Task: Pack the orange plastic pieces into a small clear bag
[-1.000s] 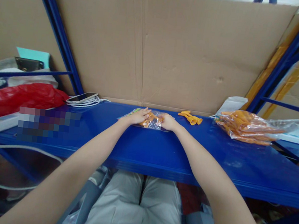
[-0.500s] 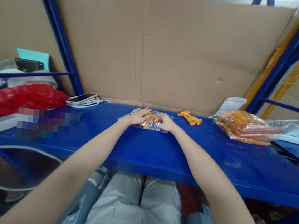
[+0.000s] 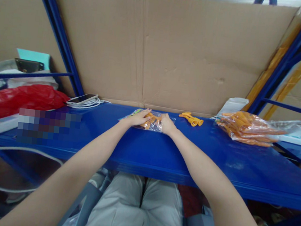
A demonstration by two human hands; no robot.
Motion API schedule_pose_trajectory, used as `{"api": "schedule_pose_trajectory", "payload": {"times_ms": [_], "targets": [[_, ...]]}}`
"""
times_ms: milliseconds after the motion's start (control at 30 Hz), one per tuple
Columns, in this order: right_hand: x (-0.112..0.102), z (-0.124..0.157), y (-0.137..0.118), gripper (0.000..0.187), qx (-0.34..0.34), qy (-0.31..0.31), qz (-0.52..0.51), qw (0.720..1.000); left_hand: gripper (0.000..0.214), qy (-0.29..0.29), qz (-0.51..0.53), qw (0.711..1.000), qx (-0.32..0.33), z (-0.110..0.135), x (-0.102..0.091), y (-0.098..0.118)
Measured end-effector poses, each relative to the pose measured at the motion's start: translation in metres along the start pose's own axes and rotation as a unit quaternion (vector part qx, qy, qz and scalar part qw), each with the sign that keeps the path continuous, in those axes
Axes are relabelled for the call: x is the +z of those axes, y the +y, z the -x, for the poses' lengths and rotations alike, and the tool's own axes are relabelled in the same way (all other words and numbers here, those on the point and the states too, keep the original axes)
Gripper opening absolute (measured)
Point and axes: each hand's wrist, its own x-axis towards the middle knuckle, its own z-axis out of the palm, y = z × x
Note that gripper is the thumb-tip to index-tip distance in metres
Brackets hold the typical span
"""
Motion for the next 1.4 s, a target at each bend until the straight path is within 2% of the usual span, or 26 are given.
{"api": "schedule_pose_trajectory", "payload": {"times_ms": [67, 167, 233, 333, 600, 767, 833, 1067, 1200, 1400], "targets": [[-0.007, 0.002, -0.007, 0.033, 0.049, -0.014, 0.036, 0.998, 0.064, 0.002, 0.001, 1.000, 0.000, 0.000, 0.001, 0.000], [-0.015, 0.004, -0.016, 0.023, 0.058, -0.053, 0.073, 0.994, 0.063, 0.006, 0.003, 1.000, 0.004, -0.001, 0.002, -0.001], [-0.017, 0.004, -0.019, 0.020, 0.043, -0.068, 0.081, 0.993, 0.062, 0.006, 0.002, 1.000, 0.005, -0.002, 0.002, -0.002], [-0.015, 0.003, -0.016, 0.020, 0.025, -0.059, 0.069, 0.996, 0.063, -0.002, -0.002, 1.000, 0.001, -0.002, 0.002, -0.001], [-0.009, 0.002, -0.003, 0.018, -0.074, -0.038, -0.028, 0.996, 0.063, -0.003, -0.010, 1.000, 0.001, -0.004, 0.002, -0.005], [-0.009, -0.001, -0.007, 0.012, -0.028, 0.000, -0.007, 1.000, 0.062, 0.002, -0.011, 1.000, -0.005, -0.006, 0.004, -0.008], [-0.009, -0.002, -0.009, 0.012, -0.037, 0.012, -0.027, 0.999, 0.063, 0.004, -0.005, 1.000, -0.006, -0.006, 0.005, -0.007], [-0.008, -0.003, -0.008, 0.023, -0.124, -0.052, -0.165, 0.977, 0.066, -0.002, 0.017, 1.000, 0.006, -0.001, 0.003, -0.002], [-0.007, -0.003, -0.007, 0.027, -0.131, -0.085, -0.184, 0.970, 0.065, -0.003, 0.020, 1.000, 0.008, 0.000, 0.002, -0.001], [0.000, -0.005, 0.000, 0.031, -0.149, -0.072, -0.182, 0.969, 0.062, 0.013, 0.022, 1.000, 0.009, 0.002, 0.001, 0.002]]}}
